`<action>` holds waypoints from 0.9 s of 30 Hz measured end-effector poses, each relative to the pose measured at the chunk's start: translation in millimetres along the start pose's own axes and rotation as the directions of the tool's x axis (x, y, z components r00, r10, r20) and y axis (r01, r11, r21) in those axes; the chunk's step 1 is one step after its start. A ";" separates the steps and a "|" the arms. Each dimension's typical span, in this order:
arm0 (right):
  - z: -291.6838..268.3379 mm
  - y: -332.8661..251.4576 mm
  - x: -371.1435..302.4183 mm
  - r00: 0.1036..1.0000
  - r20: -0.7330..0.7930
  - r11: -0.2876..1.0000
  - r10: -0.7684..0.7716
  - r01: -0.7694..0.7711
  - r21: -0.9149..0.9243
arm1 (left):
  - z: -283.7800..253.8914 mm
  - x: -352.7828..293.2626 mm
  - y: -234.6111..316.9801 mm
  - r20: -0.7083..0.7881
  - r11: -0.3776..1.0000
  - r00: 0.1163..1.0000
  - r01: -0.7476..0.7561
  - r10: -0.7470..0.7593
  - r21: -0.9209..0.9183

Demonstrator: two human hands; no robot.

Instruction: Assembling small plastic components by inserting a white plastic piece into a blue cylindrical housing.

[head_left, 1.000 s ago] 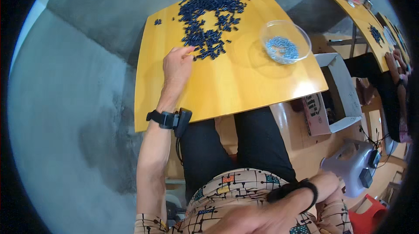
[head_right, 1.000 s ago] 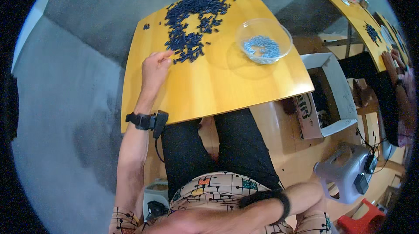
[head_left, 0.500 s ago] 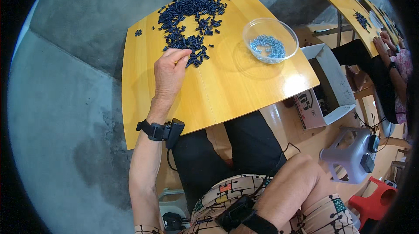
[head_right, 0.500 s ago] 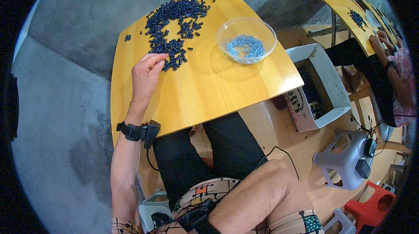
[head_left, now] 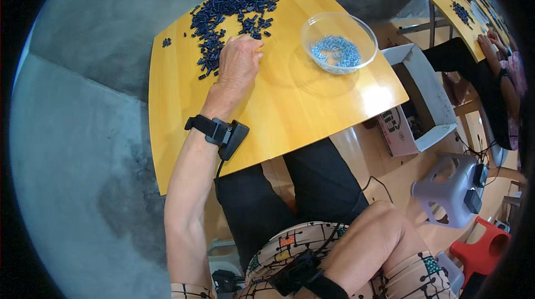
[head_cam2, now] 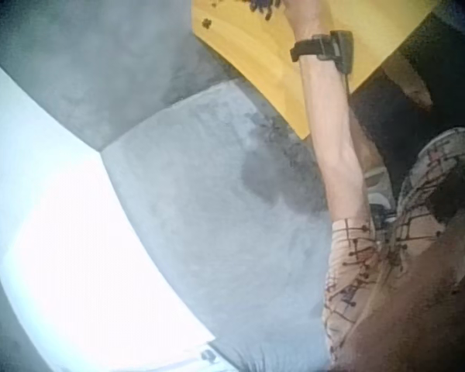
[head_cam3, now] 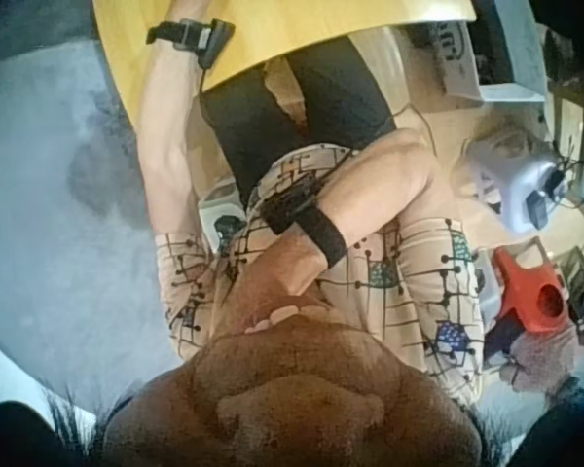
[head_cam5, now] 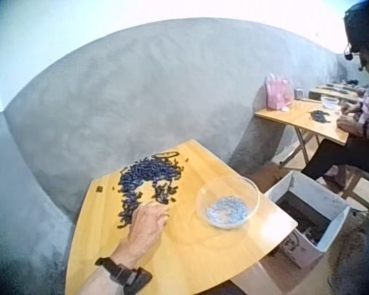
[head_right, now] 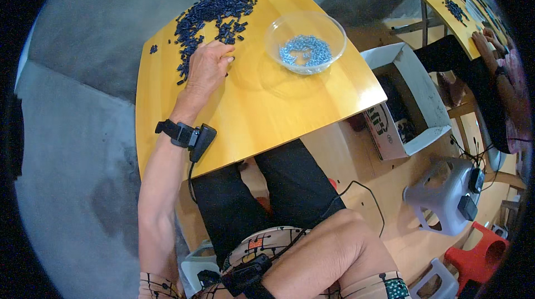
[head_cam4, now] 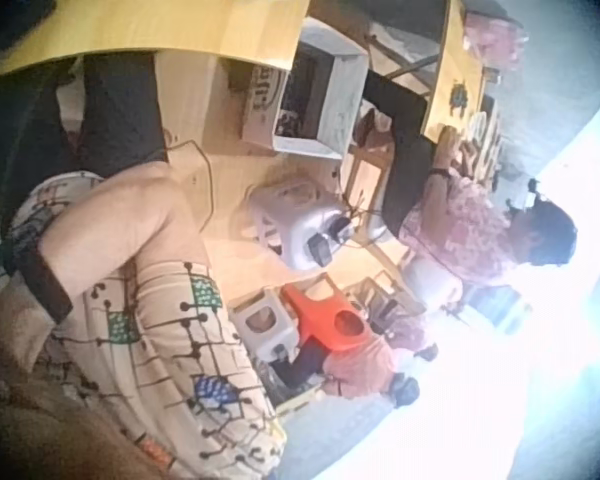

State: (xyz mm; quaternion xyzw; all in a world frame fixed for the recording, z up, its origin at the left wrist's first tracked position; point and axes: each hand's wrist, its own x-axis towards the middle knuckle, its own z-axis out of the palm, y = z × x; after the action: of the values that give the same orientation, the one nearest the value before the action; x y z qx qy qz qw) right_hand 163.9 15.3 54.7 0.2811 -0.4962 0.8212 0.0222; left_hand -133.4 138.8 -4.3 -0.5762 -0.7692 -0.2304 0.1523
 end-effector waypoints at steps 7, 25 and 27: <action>1.2 3.0 -11.6 0.999 -0.039 0.998 -0.023 0.021 -0.053 | 10.1 5.0 -2.2 0.116 0.995 0.992 0.044 -0.055 0.093; -56.3 -14.7 -6.4 0.998 0.008 0.985 -0.068 0.069 -0.157 | -78.2 -78.6 -27.0 0.137 0.758 0.827 0.556 -0.545 -0.342; -74.8 -23.3 -7.4 0.997 0.037 0.984 -0.061 0.066 -0.166 | -76.1 -85.4 -36.1 0.164 0.712 0.812 0.573 -0.560 -0.405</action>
State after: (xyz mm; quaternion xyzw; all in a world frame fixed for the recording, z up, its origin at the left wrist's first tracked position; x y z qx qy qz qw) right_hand 144.6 90.8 43.6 0.3068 -0.5542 0.7711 0.0638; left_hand -145.6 20.5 11.0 -0.3349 -0.8388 -0.4235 -0.0699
